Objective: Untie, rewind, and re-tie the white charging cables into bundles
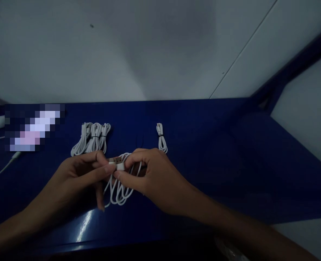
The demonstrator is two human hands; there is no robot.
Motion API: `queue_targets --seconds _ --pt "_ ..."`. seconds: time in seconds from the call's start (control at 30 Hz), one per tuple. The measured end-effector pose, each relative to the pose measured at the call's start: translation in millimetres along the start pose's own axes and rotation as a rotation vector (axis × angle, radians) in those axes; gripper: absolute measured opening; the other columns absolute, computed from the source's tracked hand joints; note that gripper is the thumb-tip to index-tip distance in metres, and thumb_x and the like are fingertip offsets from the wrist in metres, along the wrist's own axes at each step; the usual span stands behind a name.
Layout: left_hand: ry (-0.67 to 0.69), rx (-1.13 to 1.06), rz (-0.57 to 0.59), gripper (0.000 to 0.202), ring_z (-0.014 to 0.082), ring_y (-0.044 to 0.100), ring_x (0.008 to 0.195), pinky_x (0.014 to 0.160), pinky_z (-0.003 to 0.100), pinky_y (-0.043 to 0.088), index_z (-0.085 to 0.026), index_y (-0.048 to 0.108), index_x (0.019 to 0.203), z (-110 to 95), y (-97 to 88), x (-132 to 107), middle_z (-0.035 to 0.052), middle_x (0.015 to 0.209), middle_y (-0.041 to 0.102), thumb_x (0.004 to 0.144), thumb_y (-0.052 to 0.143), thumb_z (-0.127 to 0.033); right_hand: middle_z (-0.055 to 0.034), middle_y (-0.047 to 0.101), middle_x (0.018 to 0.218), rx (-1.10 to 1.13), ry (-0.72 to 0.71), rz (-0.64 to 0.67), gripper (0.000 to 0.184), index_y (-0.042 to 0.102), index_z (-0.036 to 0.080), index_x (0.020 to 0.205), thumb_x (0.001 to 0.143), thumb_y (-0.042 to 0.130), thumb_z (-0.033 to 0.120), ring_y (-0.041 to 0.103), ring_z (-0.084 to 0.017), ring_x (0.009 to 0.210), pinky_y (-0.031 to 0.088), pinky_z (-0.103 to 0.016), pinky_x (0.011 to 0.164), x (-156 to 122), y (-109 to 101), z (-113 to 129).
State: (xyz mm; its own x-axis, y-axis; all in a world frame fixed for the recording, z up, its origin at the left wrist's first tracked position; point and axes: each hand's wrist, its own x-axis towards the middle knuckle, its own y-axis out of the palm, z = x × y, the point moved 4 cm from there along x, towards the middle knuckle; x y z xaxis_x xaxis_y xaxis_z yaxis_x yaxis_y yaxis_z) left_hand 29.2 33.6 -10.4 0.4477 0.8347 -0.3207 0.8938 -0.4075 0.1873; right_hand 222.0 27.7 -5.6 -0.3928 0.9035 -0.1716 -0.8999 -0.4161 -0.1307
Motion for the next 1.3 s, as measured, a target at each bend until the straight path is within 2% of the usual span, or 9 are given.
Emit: queue_targets --seconds 0.3,0.5,0.57,0.73,0.93,1.3 --pt "-0.005 0.02 -0.034 0.017 0.0119 0.076 0.049 0.052 0.017 0.065 -0.016 0.075 0.082 -1.7 1.6 0.4 -0.0013 0.084 0.082 0.091 0.089 -0.02 -0.0003 0.069 0.094 -0.057 -0.04 0.005 0.022 0.076 0.021 0.084 0.097 0.085 0.035 0.063 -0.012 0.071 0.049 -0.026 0.06 -1.8 2.5 3.2" --pt "0.004 0.014 -0.036 0.018 0.013 0.075 0.047 0.052 0.018 0.064 -0.017 0.074 0.082 -2.5 2.0 1.6 -0.0035 0.07 0.076 0.092 0.089 -0.021 0.0001 0.067 0.091 -0.059 -0.029 0.033 0.025 0.075 0.021 0.083 0.105 0.075 0.034 0.061 -0.011 0.069 0.049 -0.026 0.06 -3.0 1.2 6.8" --pt "0.002 0.016 -0.035 0.018 0.013 0.075 0.047 0.053 0.018 0.064 -0.017 0.075 0.082 -1.5 0.9 0.6 -0.0038 0.069 0.076 0.093 0.088 -0.021 0.0009 0.067 0.09 -0.051 -0.035 0.025 0.022 0.076 0.021 0.085 0.105 0.075 0.032 0.061 -0.011 0.069 0.048 -0.026 0.06 -2.7 0.7 6.1" --pt "-0.019 0.025 -0.011 0.015 0.0123 0.078 0.051 0.055 0.016 0.062 -0.017 0.076 0.086 1.9 -2.0 -1.1 -0.0006 0.085 0.083 0.098 0.083 -0.022 0.003 0.065 0.086 -0.025 -0.036 -0.001 0.018 0.078 0.021 0.085 0.101 0.078 0.028 0.059 -0.009 0.066 0.048 -0.024 0.059 -2.1 1.0 4.0" --pt "-0.042 0.02 0.002 0.017 0.0131 0.078 0.054 0.057 0.018 0.063 -0.017 0.076 0.085 4.9 -3.7 -0.3 0.0006 0.086 0.081 0.1 0.081 -0.023 0.0027 0.066 0.084 -0.049 -0.041 -0.029 0.019 0.078 0.021 0.084 0.102 0.075 0.026 0.06 -0.009 0.065 0.048 -0.024 0.06 -2.6 0.9 3.9" --pt "-0.051 0.011 0.0 0.017 0.0137 0.078 0.054 0.058 0.019 0.064 -0.017 0.077 0.084 6.0 -3.8 0.9 0.0016 0.082 0.08 0.1 0.081 -0.024 0.0022 0.066 0.083 -0.036 -0.061 -0.036 0.017 0.078 0.021 0.084 0.1 0.078 0.028 0.057 -0.01 0.064 0.048 -0.024 0.058 -2.6 -0.2 3.1"
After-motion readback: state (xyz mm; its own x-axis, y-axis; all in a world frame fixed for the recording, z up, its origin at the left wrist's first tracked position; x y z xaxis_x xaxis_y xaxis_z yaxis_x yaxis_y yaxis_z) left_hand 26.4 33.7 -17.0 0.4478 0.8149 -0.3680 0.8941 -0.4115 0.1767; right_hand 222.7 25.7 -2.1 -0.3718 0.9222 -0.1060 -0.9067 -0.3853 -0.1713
